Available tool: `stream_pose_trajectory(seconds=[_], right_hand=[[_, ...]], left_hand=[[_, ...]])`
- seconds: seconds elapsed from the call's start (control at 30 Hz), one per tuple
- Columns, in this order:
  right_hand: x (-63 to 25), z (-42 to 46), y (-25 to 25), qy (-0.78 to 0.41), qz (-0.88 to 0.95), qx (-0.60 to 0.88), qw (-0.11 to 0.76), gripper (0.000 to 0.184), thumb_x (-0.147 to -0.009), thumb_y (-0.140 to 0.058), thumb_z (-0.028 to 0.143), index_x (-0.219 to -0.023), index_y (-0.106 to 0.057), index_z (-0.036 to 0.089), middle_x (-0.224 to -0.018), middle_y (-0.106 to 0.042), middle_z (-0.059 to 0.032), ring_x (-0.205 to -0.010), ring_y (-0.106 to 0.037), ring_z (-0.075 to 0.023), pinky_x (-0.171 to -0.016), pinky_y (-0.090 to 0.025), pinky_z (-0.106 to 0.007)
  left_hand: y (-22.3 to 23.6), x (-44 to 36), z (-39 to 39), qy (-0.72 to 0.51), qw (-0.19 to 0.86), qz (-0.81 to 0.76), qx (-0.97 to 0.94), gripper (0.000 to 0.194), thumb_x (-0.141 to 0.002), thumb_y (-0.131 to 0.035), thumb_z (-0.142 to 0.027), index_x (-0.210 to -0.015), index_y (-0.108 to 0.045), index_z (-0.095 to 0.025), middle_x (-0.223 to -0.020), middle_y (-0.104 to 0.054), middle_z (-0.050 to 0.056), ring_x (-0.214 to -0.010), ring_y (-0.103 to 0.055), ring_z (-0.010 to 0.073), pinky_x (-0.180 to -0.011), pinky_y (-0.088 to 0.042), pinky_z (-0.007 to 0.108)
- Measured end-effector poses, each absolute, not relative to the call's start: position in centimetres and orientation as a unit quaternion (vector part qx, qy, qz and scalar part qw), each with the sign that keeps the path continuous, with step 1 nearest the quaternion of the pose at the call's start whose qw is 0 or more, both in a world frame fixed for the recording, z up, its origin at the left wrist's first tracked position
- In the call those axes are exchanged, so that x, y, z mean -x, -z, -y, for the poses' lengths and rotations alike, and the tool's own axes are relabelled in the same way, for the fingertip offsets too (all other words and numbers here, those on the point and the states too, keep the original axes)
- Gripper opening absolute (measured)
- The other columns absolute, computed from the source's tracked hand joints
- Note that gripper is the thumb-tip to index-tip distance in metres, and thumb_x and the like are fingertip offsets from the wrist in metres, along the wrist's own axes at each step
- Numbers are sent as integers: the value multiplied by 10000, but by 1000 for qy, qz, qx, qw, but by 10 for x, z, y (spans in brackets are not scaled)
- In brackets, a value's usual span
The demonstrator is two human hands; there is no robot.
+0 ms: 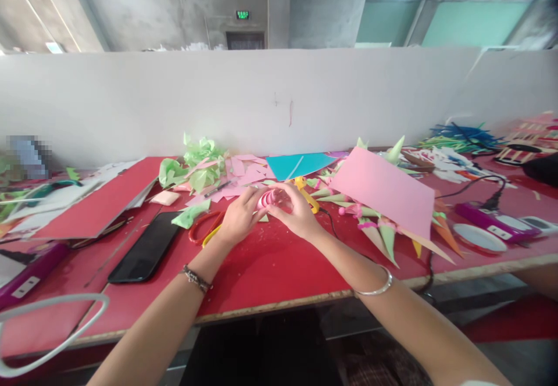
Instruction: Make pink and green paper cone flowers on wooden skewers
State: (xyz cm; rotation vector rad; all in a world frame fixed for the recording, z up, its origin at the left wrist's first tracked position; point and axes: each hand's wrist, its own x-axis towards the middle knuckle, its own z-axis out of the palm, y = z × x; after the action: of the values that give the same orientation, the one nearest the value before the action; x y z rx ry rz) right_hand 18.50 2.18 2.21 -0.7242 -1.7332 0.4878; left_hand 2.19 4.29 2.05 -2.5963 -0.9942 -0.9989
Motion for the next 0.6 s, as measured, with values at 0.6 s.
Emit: stream_pose_trajectory(seconds=[0.6], right_hand=[[-179, -20, -20, -192, 730, 340, 562, 293, -741, -564, 339, -1003, -517, 215, -927, -595, -38, -818, -570, -157, -747, -480, -304]], left_hand=[[-17, -24, -42, 331, 123, 331, 875, 501, -856, -357, -355, -1324, -258, -207, -993, -460, 83, -889, -502, 195, -748, -459, 305]])
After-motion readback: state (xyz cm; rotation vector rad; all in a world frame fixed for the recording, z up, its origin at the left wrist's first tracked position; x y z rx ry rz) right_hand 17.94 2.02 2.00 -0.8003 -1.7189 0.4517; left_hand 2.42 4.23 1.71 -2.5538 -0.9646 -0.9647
